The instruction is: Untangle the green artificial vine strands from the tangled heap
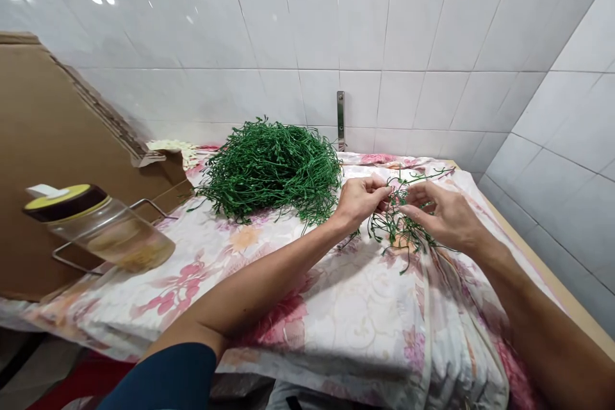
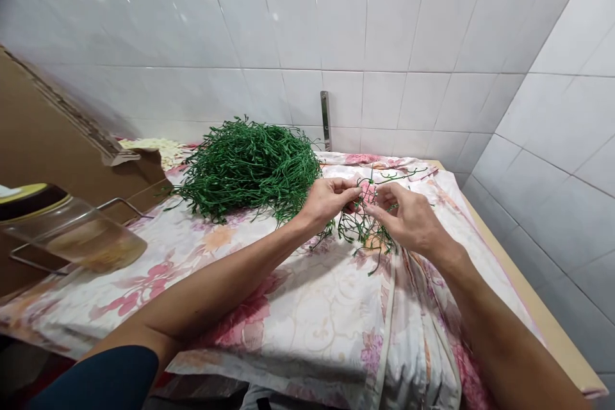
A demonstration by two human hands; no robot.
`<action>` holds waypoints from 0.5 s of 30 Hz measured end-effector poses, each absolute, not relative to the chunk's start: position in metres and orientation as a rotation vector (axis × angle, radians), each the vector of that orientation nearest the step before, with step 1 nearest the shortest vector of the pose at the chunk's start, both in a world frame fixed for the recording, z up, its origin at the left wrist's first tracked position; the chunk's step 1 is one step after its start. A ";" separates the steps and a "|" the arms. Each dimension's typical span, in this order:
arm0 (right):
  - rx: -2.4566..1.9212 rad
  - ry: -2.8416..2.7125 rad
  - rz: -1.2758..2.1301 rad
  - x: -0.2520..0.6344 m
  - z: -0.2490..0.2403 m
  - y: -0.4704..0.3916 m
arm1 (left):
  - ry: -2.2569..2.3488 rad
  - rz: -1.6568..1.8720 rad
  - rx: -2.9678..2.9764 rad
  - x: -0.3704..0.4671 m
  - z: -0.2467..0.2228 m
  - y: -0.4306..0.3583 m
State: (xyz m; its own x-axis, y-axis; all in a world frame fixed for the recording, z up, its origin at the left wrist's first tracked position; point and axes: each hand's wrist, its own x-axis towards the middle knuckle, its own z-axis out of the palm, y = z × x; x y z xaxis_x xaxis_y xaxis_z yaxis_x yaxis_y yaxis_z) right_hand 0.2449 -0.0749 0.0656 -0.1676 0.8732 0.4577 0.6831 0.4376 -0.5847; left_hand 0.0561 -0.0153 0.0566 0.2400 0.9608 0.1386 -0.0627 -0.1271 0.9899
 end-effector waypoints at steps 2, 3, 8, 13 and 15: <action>-1.313 -1.866 0.436 0.234 0.059 -0.075 | 0.916 1.151 1.425 0.057 0.055 -0.018; -1.313 -1.845 0.482 0.230 0.055 -0.074 | 0.916 1.154 1.453 0.057 0.055 -0.019; -1.294 -1.684 0.730 0.222 0.036 -0.063 | 0.910 1.166 1.528 0.055 0.056 -0.023; -1.121 -1.544 1.051 0.223 0.025 -0.056 | 0.894 1.216 1.582 0.054 0.054 -0.020; -1.117 -1.551 1.045 0.221 0.023 -0.056 | 0.881 1.227 1.594 0.054 0.053 -0.019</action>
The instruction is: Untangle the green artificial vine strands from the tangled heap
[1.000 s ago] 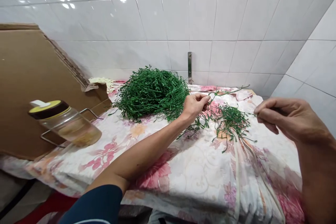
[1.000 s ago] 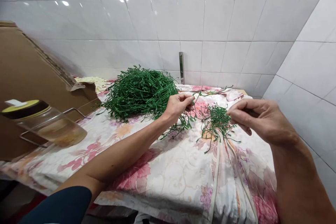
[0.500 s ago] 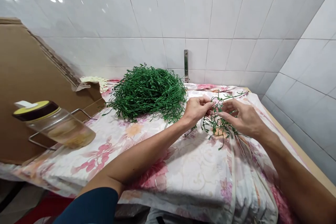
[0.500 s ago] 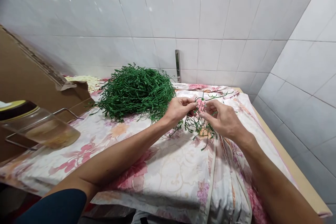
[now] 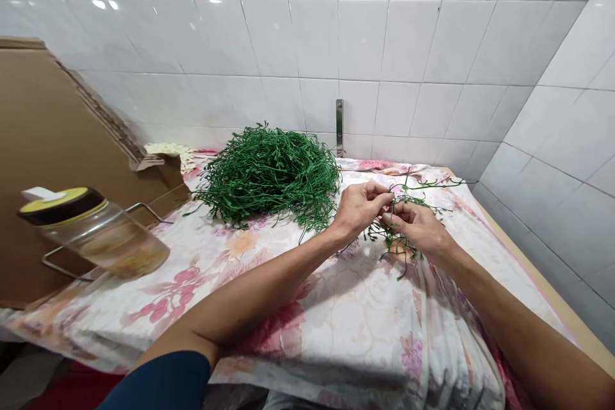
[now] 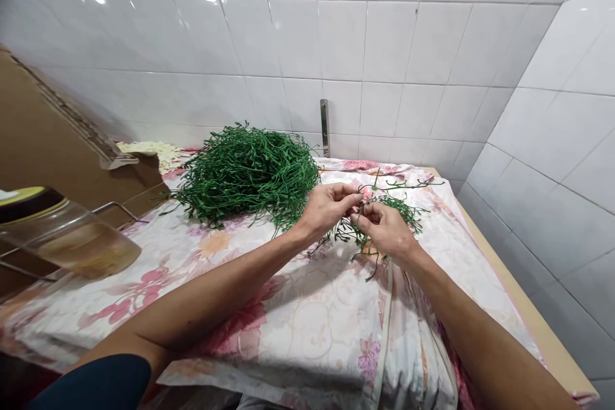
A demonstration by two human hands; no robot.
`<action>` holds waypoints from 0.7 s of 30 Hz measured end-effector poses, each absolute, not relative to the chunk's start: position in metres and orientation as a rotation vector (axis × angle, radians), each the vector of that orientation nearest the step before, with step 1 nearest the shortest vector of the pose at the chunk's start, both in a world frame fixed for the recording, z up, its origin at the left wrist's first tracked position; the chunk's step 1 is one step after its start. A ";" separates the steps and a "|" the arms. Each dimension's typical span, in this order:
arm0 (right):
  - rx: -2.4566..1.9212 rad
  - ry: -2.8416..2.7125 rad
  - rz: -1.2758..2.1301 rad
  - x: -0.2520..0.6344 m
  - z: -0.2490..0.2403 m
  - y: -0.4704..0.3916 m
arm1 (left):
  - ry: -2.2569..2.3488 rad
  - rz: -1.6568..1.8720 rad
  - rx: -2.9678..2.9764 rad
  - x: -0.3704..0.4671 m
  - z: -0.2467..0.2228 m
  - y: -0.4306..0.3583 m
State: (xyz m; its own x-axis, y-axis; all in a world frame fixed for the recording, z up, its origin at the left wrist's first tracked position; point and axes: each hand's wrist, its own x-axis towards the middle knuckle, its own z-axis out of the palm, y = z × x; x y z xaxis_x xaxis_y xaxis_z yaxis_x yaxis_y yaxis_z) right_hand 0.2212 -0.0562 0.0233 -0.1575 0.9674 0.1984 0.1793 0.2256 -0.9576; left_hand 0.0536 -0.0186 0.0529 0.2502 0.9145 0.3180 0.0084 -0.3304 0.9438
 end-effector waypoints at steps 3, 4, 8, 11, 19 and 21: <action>-1.143 -1.562 1.001 0.219 0.023 -0.057 | 0.871 1.232 1.630 0.052 0.053 -0.018; -1.132 -1.545 1.009 0.218 0.024 -0.057 | 0.868 1.233 1.647 0.051 0.054 -0.018; -1.047 -1.437 1.100 0.216 0.028 -0.059 | 0.858 1.225 1.686 0.049 0.056 -0.021; -1.039 -1.450 1.143 0.214 0.030 -0.061 | 0.868 1.227 1.689 0.049 0.057 -0.022; -0.985 -1.248 1.273 0.213 0.040 -0.066 | 0.910 1.275 1.822 0.043 0.063 -0.022; -0.992 -1.184 1.316 0.214 0.043 -0.067 | 0.914 1.273 1.885 0.042 0.064 -0.022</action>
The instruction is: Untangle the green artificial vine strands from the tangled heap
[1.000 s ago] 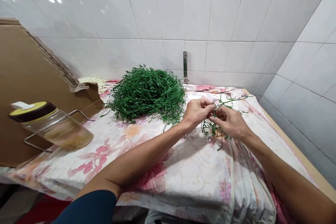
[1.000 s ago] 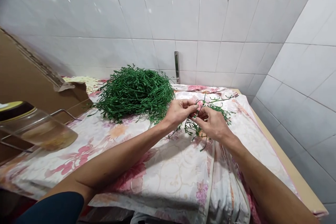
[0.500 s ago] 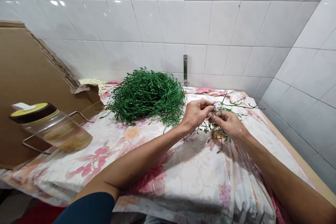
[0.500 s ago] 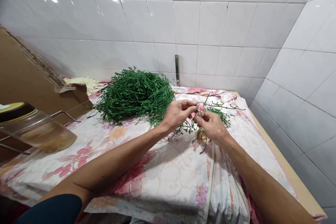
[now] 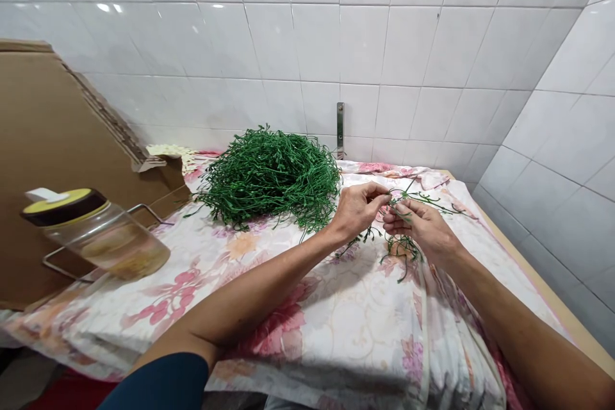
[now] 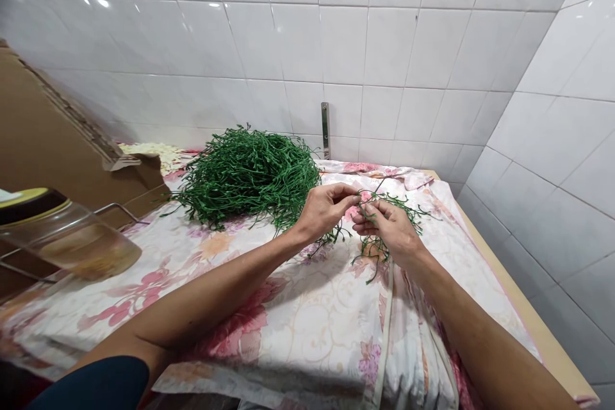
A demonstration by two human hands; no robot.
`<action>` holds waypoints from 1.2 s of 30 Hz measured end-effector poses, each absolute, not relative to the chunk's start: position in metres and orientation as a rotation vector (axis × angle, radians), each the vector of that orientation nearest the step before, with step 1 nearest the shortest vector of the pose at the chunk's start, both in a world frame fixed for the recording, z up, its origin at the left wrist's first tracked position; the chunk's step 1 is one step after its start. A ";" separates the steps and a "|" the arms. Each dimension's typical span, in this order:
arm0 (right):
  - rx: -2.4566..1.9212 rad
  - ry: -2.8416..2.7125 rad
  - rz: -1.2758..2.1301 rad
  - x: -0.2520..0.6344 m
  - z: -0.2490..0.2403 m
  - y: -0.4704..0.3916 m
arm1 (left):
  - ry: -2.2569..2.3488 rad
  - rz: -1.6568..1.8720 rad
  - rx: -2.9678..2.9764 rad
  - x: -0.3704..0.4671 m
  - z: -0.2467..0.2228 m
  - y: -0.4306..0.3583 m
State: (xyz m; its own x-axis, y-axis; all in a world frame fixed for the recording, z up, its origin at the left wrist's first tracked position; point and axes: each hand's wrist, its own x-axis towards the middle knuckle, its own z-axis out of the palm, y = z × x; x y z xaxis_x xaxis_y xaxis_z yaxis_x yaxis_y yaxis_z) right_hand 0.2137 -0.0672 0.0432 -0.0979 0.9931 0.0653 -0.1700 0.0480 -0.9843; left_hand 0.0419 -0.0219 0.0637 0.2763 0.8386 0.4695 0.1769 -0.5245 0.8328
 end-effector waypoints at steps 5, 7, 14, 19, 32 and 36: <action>-1.008 -1.114 1.403 0.217 0.048 -0.068 | 0.872 1.165 1.834 0.042 0.061 -0.015; -1.004 -1.118 1.400 0.217 0.050 -0.068 | 0.868 1.127 1.782 0.042 0.061 -0.013; -1.021 -1.085 1.384 0.216 0.055 -0.071 | 0.867 1.016 1.816 0.039 0.065 -0.014; -1.071 -1.066 1.380 0.214 0.054 -0.068 | 0.824 0.984 1.737 0.038 0.067 -0.015; -0.897 -1.507 1.225 0.233 0.083 -0.095 | 1.127 0.963 2.148 0.033 0.073 -0.026; -1.209 -1.699 0.669 0.225 0.073 -0.090 | 1.037 0.859 2.181 0.035 0.071 -0.028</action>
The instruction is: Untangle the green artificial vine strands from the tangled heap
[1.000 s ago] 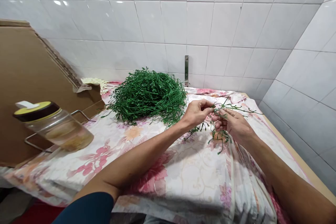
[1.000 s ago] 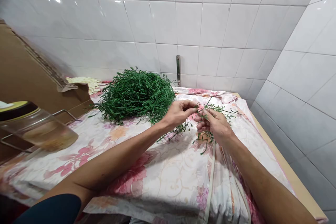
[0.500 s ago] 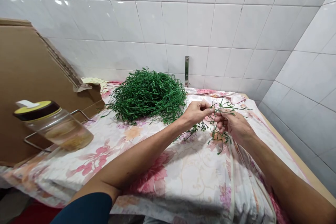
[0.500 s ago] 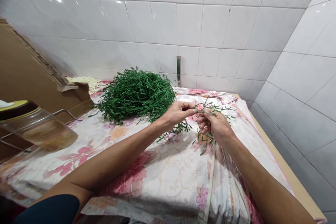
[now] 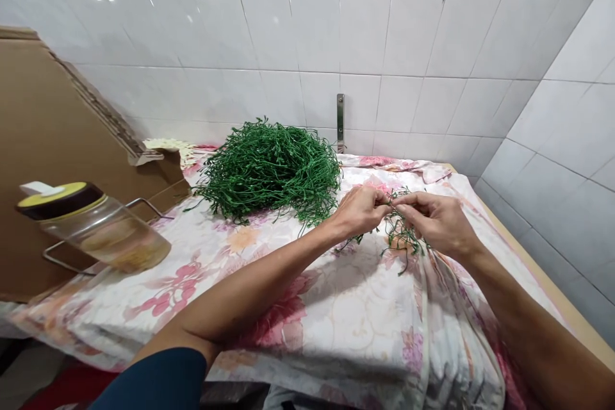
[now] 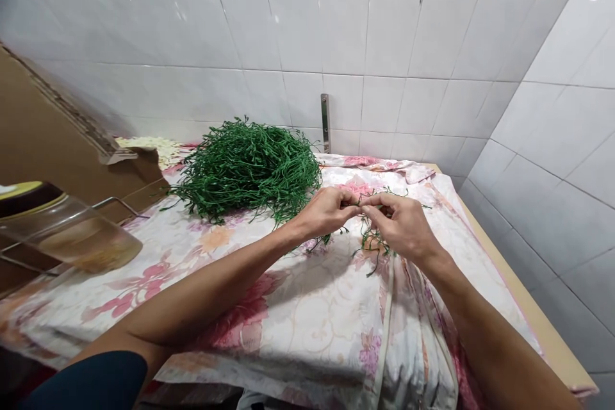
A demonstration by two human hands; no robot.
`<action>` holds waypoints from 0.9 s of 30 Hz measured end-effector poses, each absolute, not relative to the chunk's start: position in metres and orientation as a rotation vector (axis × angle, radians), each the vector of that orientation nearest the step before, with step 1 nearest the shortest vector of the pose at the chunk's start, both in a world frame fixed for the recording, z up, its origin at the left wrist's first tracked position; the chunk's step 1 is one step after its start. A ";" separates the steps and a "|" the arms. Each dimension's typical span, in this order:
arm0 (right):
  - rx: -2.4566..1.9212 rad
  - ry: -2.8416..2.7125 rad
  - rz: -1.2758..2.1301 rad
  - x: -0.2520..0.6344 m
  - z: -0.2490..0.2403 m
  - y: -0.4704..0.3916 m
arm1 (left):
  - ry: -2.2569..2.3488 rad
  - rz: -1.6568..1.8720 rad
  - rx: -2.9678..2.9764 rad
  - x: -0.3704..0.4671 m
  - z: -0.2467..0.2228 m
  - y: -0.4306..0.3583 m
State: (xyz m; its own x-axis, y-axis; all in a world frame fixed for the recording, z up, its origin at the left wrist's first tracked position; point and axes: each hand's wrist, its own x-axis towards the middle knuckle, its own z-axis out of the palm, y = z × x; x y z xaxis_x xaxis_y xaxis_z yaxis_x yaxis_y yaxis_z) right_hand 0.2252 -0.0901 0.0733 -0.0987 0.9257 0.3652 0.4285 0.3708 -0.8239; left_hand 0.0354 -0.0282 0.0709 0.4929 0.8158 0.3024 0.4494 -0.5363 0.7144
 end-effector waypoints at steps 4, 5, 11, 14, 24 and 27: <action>-1.369 -1.805 0.315 0.226 0.065 -0.084 | 0.888 0.760 2.041 0.037 0.072 -0.027; -1.370 -1.819 0.308 0.227 0.065 -0.084 | 0.862 0.739 1.998 0.038 0.073 -0.028; -1.374 -1.838 0.450 0.231 0.064 -0.081 | 0.801 0.678 1.875 0.037 0.076 -0.027; -1.421 -1.865 0.407 0.229 0.062 -0.081 | 0.830 0.696 1.937 0.037 0.072 -0.025; -1.472 -2.082 -0.050 0.218 0.053 -0.084 | 1.036 0.776 2.346 0.040 0.073 -0.039; -1.449 -2.023 -0.049 0.218 0.047 -0.081 | 1.048 0.745 2.304 0.039 0.074 -0.038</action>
